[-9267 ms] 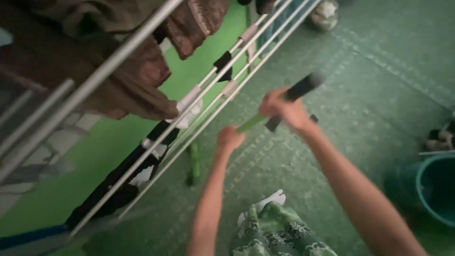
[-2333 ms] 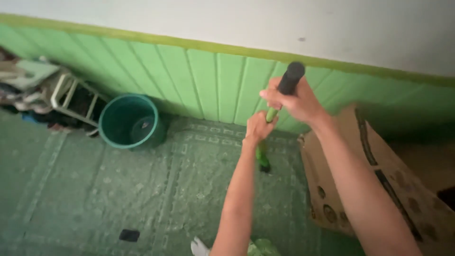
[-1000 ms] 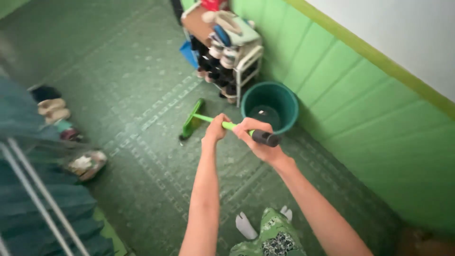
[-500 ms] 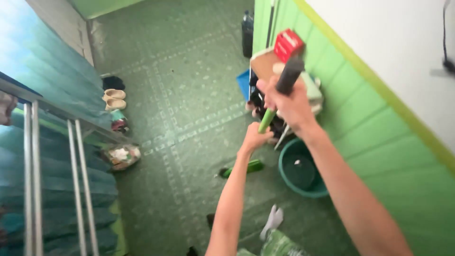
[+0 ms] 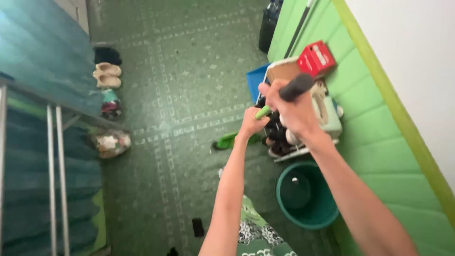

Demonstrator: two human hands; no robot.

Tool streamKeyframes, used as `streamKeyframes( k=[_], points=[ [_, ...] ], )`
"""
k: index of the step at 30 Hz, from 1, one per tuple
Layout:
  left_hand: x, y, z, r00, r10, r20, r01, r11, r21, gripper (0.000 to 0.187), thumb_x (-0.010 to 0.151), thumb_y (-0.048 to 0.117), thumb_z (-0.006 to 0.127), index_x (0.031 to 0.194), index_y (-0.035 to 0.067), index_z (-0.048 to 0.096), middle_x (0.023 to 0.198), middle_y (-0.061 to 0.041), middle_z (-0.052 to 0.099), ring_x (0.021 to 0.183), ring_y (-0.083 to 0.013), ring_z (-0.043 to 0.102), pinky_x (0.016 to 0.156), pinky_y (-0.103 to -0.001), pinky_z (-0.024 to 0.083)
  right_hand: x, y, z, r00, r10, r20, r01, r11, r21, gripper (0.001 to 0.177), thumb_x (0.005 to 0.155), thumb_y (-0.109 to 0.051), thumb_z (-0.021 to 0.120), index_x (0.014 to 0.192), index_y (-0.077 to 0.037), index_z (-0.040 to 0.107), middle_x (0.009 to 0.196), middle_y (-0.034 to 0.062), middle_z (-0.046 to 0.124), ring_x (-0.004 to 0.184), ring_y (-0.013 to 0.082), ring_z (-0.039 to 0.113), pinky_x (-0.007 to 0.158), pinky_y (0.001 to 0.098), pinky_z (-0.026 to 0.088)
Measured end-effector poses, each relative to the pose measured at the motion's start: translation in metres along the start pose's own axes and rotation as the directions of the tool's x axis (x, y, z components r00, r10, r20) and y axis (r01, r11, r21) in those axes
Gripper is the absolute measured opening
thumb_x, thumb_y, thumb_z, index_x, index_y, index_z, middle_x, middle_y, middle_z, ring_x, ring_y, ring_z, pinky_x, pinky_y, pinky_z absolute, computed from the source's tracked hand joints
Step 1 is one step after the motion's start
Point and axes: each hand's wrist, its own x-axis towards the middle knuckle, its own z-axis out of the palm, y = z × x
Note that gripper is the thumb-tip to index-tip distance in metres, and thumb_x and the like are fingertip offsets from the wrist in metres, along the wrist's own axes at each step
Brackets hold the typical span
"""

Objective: The person sweeps a green patterned floor using a green broom, moving around furniture and a fan, then sweeps debris into a blue dustpan near a doorway.

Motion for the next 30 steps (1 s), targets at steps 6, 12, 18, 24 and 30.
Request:
streamKeyframes(
  k=[6,12,18,24,30],
  points=[
    [0.155,-0.061,-0.033,0.993,0.117,0.021,-0.119,0.99,0.071,0.011,0.063,0.025,0.076,0.061,0.022,0.065,0.058,-0.006,0.063,0.061,-0.0327,0.066,0.062,-0.04,0.051,0.107,0.055,0.019,0.992,0.104,0.075,-0.095,0.989,-0.111,0.029,0.095,-0.019,0.072,0.067,-0.014,0.062,0.07,0.0032,0.067,0.075,0.0155,0.065,0.091,0.0343,0.052],
    [0.239,-0.058,-0.1,0.97,0.244,-0.009,-0.239,0.957,0.161,0.013,0.067,0.017,0.067,0.065,0.022,0.056,0.062,-0.007,0.061,0.066,-0.032,0.065,0.068,-0.036,0.051,0.19,0.089,0.041,0.876,-0.308,0.37,0.297,0.951,0.088,0.025,0.101,-0.009,0.06,0.076,-0.012,0.056,0.089,0.0028,0.072,0.092,0.0182,0.071,0.121,0.0508,0.037],
    [0.253,0.026,-0.17,0.83,0.398,-0.39,-0.369,0.917,0.15,0.028,0.083,0.022,0.08,0.075,0.018,0.053,0.07,-0.01,0.061,0.074,-0.0351,0.065,0.074,-0.044,0.053,0.241,0.066,0.081,0.951,-0.254,0.176,0.229,0.962,0.149,0.031,0.095,-0.001,0.067,0.065,-0.007,0.06,0.065,0.006,0.06,0.06,0.0178,0.055,0.073,0.0359,0.056],
    [0.208,0.061,-0.237,0.603,0.389,-0.696,-0.066,0.894,0.443,0.034,0.087,0.025,0.072,0.064,0.021,0.047,0.059,0.001,0.051,0.065,-0.0208,0.061,0.064,-0.033,0.051,0.311,0.032,0.131,0.923,-0.363,0.125,0.218,0.764,0.608,0.036,0.095,-0.011,0.056,0.063,-0.012,0.041,0.054,0.0032,0.035,0.051,0.0147,0.032,0.054,0.0289,0.032],
    [0.081,-0.017,-0.33,0.766,0.189,-0.615,-0.05,0.971,0.235,0.019,0.076,0.024,0.072,0.079,0.022,0.054,0.067,-0.008,0.057,0.069,-0.035,0.063,0.066,-0.043,0.051,0.299,0.048,0.246,0.923,-0.166,0.348,-0.196,0.577,0.793,0.038,0.093,-0.011,0.055,0.063,-0.016,0.032,0.05,-0.0041,0.018,0.041,0.0105,0.02,0.043,0.0275,0.024]
  ],
)
